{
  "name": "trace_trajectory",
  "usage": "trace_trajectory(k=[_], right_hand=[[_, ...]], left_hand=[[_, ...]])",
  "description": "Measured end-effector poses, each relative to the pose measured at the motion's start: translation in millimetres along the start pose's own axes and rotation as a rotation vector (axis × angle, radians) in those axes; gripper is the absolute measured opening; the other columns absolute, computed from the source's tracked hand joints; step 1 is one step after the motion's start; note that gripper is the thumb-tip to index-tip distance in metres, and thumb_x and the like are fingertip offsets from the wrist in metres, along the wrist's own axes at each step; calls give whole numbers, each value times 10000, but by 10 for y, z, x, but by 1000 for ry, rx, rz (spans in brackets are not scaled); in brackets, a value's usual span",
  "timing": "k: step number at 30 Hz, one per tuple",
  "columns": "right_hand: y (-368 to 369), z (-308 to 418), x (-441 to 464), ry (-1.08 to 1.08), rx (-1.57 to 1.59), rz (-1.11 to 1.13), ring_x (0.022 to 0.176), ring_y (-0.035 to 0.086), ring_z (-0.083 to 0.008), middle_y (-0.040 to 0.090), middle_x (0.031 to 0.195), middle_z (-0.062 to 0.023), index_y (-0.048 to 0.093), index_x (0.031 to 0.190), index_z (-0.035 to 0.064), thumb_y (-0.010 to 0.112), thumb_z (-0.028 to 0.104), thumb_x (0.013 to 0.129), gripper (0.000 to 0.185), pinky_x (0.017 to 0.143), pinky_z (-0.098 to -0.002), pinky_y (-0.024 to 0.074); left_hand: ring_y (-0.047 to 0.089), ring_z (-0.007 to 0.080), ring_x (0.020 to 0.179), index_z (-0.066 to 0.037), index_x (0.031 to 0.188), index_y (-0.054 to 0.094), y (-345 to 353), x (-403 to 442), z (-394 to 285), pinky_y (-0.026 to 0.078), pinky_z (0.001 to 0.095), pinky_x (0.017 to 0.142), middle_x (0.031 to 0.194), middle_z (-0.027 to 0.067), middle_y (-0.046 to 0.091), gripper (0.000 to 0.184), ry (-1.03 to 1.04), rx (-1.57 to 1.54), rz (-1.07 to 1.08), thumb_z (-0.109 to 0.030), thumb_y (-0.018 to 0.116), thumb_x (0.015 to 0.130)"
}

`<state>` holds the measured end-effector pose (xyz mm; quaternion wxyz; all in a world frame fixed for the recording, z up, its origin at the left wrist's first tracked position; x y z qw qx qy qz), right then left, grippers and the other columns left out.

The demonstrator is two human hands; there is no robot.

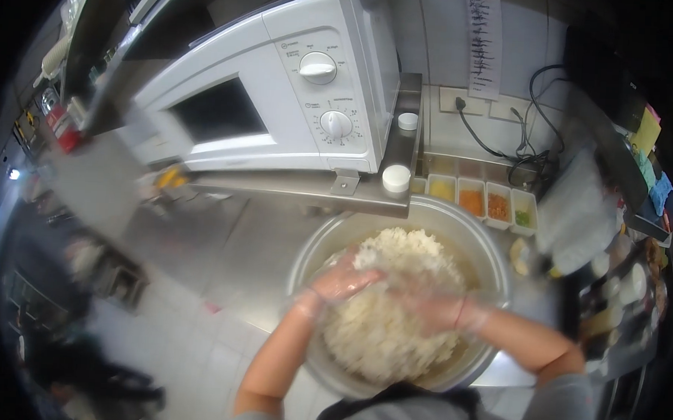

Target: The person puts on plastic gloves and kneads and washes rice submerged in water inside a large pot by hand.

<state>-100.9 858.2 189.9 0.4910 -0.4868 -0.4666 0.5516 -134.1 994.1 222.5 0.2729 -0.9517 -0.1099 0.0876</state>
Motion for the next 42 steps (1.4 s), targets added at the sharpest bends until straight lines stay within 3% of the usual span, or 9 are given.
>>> trace_trajectory(k=[3,6,12,18,22,26,30,36,42], right_hand=[[537,441,8,-42,1,61,1346,220,-445,155,1510,-171,311,1418,300,682,147,722,804,998,-542,388],[656,358,272,-16,56,34,1304,244,-516,183,1502,-168,410,1347,351,660,74,727,724,1028,-484,383],[797,-288,555,142,322,-196,1163,486,-391,403,1385,-166,565,1192,251,697,109,702,527,977,-367,435],[362,-698,453,481,906,-289,1117,542,-295,570,1195,-190,555,1204,99,715,287,765,503,959,-349,417],[169,-823,174,756,805,-414,1131,533,-309,553,1215,-218,528,1225,-2,631,461,801,637,975,-362,402],[16,-439,-15,529,904,121,1059,546,-323,542,1162,-207,502,1278,72,646,291,787,557,923,-381,441],[521,159,-234,-239,159,194,1017,551,-321,456,1242,-177,470,1328,189,638,175,771,582,844,-405,479],[1089,440,-118,-225,-124,478,1018,566,-335,529,1138,-199,613,1155,148,622,90,726,433,766,-416,504],[1063,142,24,162,200,352,927,594,-364,585,1030,-203,628,1065,64,653,81,666,400,804,-410,480]], left_hand=[[327,311,1314,-57,1320,427,90,28,64,270,379,1086,1382,176,374,666,-23,284,244,-371,666,783],[436,317,1233,-50,1279,474,-168,196,208,343,385,1033,1302,193,462,589,-31,48,-40,-323,662,792],[552,352,1042,-66,1049,611,-505,376,584,427,403,911,1071,169,592,287,272,124,-591,-86,612,762],[566,339,981,-45,934,622,-504,227,305,454,385,846,1004,153,588,263,437,173,-620,31,569,688],[597,304,931,-44,909,622,-565,195,248,460,359,848,949,121,608,268,563,223,-710,66,571,670],[598,304,932,-43,908,624,-526,221,234,460,362,849,948,124,608,269,567,216,-690,65,564,670],[601,305,936,-44,912,629,-519,239,209,462,365,848,943,128,616,262,564,169,-679,53,564,677],[610,301,931,-47,920,635,-489,252,197,467,358,837,930,119,631,236,515,126,-636,27,558,710],[618,303,902,-54,918,634,-427,236,204,478,356,795,934,113,635,213,442,154,-598,8,567,726]])
Point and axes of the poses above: each hand's wrist, its own x-axis towards the middle knuckle, its own y-axis out of the palm, z = x × y, the point moved 8 cm from there along x, towards the middle knuckle
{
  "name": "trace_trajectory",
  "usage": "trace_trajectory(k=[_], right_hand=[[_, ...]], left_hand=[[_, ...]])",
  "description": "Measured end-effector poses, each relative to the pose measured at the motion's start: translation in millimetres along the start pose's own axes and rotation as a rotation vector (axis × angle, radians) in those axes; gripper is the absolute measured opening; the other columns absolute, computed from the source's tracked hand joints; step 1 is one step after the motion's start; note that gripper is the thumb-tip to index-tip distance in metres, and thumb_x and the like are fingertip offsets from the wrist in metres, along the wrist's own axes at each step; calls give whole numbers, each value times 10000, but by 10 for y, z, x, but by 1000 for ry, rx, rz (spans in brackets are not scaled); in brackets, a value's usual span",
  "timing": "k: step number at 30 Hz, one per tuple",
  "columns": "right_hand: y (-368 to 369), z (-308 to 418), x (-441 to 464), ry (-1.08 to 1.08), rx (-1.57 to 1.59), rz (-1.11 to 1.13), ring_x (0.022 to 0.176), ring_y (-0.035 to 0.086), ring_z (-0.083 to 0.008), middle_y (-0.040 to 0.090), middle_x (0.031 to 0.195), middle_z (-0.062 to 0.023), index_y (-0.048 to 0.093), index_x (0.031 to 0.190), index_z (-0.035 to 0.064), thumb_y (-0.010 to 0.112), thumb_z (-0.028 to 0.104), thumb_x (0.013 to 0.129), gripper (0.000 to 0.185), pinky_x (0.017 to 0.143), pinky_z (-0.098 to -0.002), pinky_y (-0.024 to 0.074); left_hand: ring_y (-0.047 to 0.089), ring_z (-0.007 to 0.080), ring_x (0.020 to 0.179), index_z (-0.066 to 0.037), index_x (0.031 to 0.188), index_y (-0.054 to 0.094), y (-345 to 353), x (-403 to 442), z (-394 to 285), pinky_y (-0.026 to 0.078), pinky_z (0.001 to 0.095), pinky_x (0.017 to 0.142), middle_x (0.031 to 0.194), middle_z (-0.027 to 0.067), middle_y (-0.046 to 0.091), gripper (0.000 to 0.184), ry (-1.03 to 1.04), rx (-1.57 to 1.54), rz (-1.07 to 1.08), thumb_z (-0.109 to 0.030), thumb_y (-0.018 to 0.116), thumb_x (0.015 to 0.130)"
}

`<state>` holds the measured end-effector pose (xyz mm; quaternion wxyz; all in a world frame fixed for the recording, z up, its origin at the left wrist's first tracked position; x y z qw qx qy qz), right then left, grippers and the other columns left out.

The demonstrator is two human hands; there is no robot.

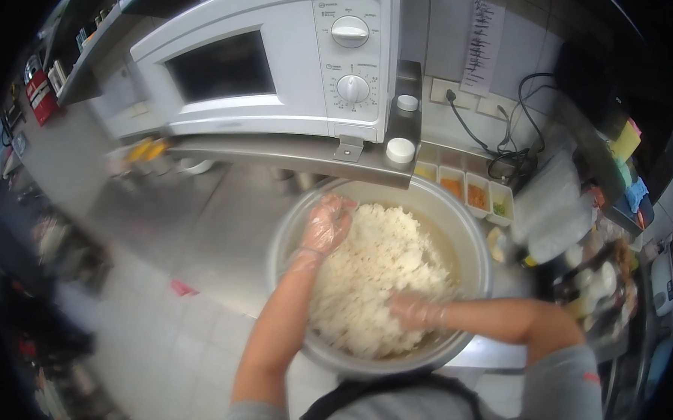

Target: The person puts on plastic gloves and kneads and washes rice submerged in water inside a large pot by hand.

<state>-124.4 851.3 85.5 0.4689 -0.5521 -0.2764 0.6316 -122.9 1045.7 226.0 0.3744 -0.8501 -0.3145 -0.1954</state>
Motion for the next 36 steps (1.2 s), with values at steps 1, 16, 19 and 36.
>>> trace_trajectory(k=[1,16,19,36], right_hand=[[-4,-25,20,-40,126,-26,933,594,-359,586,1042,-193,623,1053,59,672,94,655,402,815,-404,477],[-1144,-539,-199,-204,1516,-742,1218,456,-199,454,1341,-75,435,1315,141,653,248,813,558,974,-403,447],[-1023,-377,-23,3,1916,-608,1223,447,-200,437,1355,-33,355,1384,243,602,388,855,602,945,-489,451],[-559,-259,369,-45,1900,-408,748,562,-143,608,983,-6,531,1207,155,483,451,916,417,541,-317,448]], left_hand=[[618,305,898,-53,919,634,23,-15,-11,478,357,790,929,112,636,212,23,-8,12,8,565,728],[190,335,1370,-93,1437,168,521,-319,-680,222,439,1101,1457,186,213,1072,63,-228,252,-409,810,639],[191,365,1369,-86,1431,209,292,-311,-800,236,468,1088,1462,194,205,1056,244,-105,-36,-401,816,626],[490,88,677,11,851,601,327,-365,-197,424,260,626,720,21,566,398,-395,-557,-138,-345,465,965]])
Point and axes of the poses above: each hand's wrist, its own x-axis towards the middle knuckle, its own y-axis out of the palm, z = x × y, the point moved 8 cm from there along x, towards the middle knuckle
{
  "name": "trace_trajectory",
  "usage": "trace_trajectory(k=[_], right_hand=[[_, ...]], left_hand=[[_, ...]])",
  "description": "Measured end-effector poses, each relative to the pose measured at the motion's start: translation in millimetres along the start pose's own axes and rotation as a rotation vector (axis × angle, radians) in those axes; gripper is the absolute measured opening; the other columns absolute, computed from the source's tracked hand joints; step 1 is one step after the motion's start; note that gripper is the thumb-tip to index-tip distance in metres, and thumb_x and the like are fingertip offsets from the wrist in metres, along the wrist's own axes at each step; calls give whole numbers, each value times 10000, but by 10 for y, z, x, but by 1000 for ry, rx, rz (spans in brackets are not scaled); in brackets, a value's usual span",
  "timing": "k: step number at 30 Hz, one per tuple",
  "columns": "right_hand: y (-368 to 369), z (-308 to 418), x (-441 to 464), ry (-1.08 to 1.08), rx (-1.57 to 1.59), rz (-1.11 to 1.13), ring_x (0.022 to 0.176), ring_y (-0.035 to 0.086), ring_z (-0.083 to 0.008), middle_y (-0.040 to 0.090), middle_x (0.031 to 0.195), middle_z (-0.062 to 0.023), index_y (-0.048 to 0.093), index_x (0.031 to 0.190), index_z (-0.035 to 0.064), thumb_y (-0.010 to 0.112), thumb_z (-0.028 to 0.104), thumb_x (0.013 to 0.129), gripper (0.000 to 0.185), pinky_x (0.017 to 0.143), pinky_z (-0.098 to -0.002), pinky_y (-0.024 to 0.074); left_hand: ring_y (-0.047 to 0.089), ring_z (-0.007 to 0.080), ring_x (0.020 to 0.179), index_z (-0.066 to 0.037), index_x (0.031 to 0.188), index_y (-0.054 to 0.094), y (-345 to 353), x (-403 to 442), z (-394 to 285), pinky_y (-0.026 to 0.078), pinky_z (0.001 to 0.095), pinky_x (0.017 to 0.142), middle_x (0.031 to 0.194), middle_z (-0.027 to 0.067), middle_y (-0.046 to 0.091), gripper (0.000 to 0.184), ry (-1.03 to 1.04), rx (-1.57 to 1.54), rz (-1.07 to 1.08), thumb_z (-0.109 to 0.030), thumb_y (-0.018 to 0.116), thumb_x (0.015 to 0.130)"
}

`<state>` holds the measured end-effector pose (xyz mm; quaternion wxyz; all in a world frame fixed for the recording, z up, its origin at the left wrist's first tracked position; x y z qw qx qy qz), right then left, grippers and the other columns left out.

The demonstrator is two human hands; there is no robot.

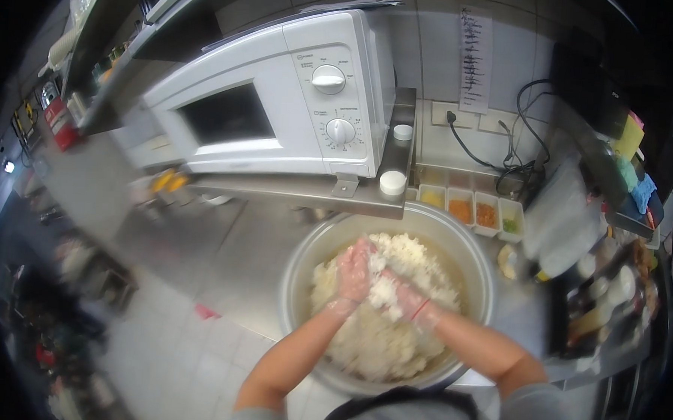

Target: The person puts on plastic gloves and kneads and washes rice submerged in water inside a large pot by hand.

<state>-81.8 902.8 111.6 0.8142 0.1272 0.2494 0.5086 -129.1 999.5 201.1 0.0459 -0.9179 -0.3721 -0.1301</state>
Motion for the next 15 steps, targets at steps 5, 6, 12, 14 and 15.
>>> trace_trajectory(k=[5,6,12,14,15], right_hand=[[0,52,38,-213,-806,-14,821,583,-179,609,1096,-67,440,1294,68,575,358,866,533,670,-335,473],[-4,37,40,-194,-846,-18,854,591,-193,606,1118,-82,415,1310,59,599,337,848,570,703,-338,476],[466,353,-263,-595,-771,-63,960,607,-274,595,1101,-130,336,1289,80,665,273,776,640,821,-359,461],[477,385,-255,-546,-776,-66,995,593,-279,580,1114,-148,334,1257,78,675,266,769,625,845,-363,454],[448,415,-244,-556,-724,-109,994,586,-265,574,1107,-136,330,1253,80,672,249,771,615,852,-353,449]], left_hand=[[512,113,656,-10,861,602,-94,92,179,436,264,617,711,38,570,441,-170,-77,-93,-413,450,957],[521,121,654,-9,878,602,-110,120,245,443,269,620,715,43,575,445,-212,-93,-91,-418,445,956],[591,180,796,-26,1048,546,-192,276,537,487,316,735,906,95,597,320,257,669,19,-316,453,949],[611,195,837,-47,1100,524,-175,231,520,499,325,753,971,101,609,281,-52,354,91,-273,445,953],[618,196,813,-56,1083,529,-101,159,576,506,320,719,952,90,620,275,-313,-54,103,-282,429,959]])
Point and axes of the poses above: each hand's wrist, its own x-axis towards the middle knuckle, its own y-axis out of the palm, z = x × y, the point moved 8 cm from there along x, towards the middle knuckle
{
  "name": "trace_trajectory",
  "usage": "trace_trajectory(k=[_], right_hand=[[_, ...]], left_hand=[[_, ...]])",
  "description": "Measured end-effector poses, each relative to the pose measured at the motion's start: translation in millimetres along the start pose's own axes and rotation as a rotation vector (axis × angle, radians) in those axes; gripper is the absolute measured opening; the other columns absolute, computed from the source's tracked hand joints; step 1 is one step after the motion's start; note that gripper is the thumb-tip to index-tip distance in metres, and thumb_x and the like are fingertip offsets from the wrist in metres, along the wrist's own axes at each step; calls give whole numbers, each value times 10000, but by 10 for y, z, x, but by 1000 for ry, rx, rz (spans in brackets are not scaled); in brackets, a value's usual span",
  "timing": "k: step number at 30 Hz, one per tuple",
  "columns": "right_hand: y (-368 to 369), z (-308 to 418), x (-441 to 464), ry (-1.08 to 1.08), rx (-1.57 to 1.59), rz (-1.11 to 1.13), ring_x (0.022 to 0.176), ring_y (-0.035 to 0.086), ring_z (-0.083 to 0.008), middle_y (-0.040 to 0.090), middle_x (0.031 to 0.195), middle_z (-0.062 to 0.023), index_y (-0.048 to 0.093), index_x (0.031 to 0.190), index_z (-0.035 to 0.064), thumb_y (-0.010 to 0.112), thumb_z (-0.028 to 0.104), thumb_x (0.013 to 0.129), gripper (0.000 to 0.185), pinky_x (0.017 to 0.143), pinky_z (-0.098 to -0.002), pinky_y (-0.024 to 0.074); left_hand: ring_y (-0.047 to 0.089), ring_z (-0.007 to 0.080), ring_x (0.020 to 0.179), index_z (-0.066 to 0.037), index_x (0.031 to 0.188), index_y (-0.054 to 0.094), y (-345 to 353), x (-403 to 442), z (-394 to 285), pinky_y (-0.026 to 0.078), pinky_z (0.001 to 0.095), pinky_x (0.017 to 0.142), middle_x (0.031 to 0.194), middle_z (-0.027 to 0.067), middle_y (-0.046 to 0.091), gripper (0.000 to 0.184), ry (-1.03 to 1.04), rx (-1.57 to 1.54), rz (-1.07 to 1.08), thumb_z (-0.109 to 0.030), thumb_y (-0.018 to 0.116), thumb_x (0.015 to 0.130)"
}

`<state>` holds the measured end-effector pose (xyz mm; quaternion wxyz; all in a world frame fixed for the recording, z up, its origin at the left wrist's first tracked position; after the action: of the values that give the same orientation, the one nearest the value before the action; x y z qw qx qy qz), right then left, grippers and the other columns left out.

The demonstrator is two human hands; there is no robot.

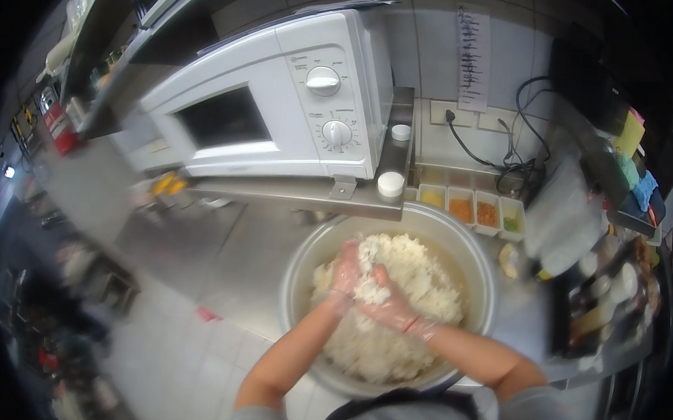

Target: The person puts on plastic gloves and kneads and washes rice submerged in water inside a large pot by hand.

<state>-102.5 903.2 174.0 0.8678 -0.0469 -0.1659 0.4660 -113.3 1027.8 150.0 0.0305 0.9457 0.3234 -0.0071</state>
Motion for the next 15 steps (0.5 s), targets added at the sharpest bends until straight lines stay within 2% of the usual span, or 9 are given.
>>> trace_trajectory(k=[1,5,8,10,11,13,15], right_hand=[[-35,-15,33,10,38,-54,993,579,-251,568,1100,-125,327,1249,82,669,232,772,605,858,-344,444],[-145,-195,125,-61,211,-151,934,544,-182,533,1048,-52,354,1220,91,623,135,791,507,848,-307,437],[-194,-434,195,79,641,-120,877,500,-132,507,991,-5,381,1214,88,575,53,797,462,817,-275,432],[-348,-427,167,141,496,-152,874,525,-154,532,978,-29,414,1195,76,547,65,812,405,812,-292,438],[-424,-418,143,172,426,-166,873,537,-166,545,972,-42,430,1185,70,534,71,820,379,810,-301,442],[-454,-410,167,-93,-514,-67,852,593,-285,605,870,-148,502,1064,46,520,102,810,261,771,-374,466],[-426,-446,151,-138,-705,-37,782,600,-371,594,778,-207,530,915,17,575,56,714,210,711,-433,488]], left_hand=[[626,197,788,-66,1066,533,143,-55,106,512,315,685,933,79,631,273,-238,-414,68,-290,413,966],[604,210,935,-97,1183,454,357,-147,54,513,322,775,1136,84,578,257,-225,-480,163,-212,426,955],[550,215,1058,-99,1296,373,500,-223,16,483,333,860,1255,97,506,370,-219,-529,316,-206,444,949],[503,221,1131,-102,1380,293,530,-177,180,446,333,919,1326,111,451,472,-174,-534,407,-206,451,948],[491,225,1144,-108,1400,264,437,-141,222,430,329,931,1337,114,440,490,61,-83,408,-194,443,952],[466,233,1170,-121,1441,204,366,-176,270,398,321,955,1358,122,419,532,526,824,360,-169,428,960],[458,215,1165,-94,1431,228,361,-158,180,384,310,954,1362,124,414,505,100,443,286,-154,418,966]])
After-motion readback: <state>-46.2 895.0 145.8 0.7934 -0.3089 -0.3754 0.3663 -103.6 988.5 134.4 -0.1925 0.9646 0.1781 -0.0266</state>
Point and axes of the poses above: each hand's wrist, its own x-axis towards the middle knuckle, its own y-axis out of the palm, z = x × y, the point moved 8 cm from there along x, towards the middle knuckle
